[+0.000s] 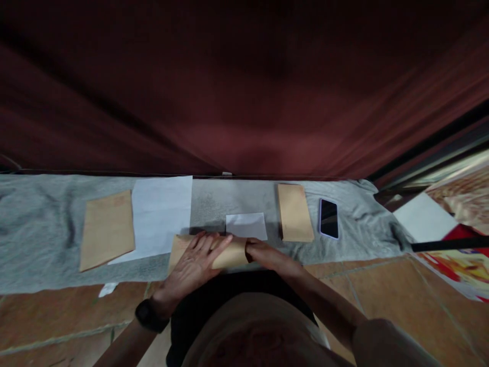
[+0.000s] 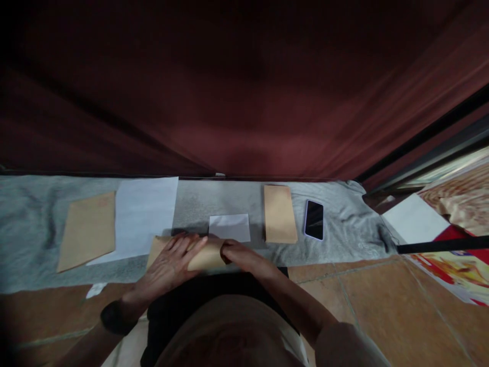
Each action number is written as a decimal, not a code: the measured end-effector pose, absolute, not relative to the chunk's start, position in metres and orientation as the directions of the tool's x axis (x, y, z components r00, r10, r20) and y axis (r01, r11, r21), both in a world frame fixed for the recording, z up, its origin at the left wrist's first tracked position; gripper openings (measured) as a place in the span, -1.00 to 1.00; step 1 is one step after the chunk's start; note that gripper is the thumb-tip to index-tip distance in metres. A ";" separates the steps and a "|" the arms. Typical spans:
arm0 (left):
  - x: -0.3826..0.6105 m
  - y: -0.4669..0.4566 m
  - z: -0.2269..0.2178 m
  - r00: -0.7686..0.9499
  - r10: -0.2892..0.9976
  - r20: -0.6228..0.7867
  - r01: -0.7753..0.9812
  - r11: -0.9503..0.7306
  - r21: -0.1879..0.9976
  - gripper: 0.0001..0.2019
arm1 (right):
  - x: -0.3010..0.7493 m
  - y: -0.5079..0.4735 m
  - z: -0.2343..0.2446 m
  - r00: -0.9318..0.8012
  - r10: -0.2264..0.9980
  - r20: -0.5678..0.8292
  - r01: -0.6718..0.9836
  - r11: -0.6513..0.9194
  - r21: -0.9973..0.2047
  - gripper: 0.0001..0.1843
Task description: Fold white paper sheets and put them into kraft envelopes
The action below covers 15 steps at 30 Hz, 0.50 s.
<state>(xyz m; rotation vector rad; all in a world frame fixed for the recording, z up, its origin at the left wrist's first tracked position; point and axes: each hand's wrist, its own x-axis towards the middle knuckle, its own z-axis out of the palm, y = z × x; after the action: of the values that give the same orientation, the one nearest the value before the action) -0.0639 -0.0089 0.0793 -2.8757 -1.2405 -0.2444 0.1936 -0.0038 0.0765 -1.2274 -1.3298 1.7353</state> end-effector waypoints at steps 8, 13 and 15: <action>-0.092 0.012 0.083 0.574 0.794 0.200 0.801 -0.595 0.062 -0.05 | 0.236 0.012 0.053 -0.017 0.986 -0.168 0.293 -0.155 -0.943 -0.71; -0.102 0.027 0.078 0.500 0.848 0.175 0.854 -0.517 0.067 -0.05 | 0.233 0.014 0.024 0.179 0.976 0.126 0.799 -0.069 -0.597 -0.57; -0.104 0.030 0.074 0.491 0.855 0.166 0.860 -0.506 0.065 -0.05 | 0.228 0.018 0.018 0.189 0.973 0.135 0.862 -0.099 -0.497 -0.49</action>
<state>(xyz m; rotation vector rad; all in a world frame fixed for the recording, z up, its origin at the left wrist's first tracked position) -0.1036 0.0299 0.0738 -2.6892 -1.5479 -0.2750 0.2277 0.0179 0.0182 -2.0028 -1.7128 0.3121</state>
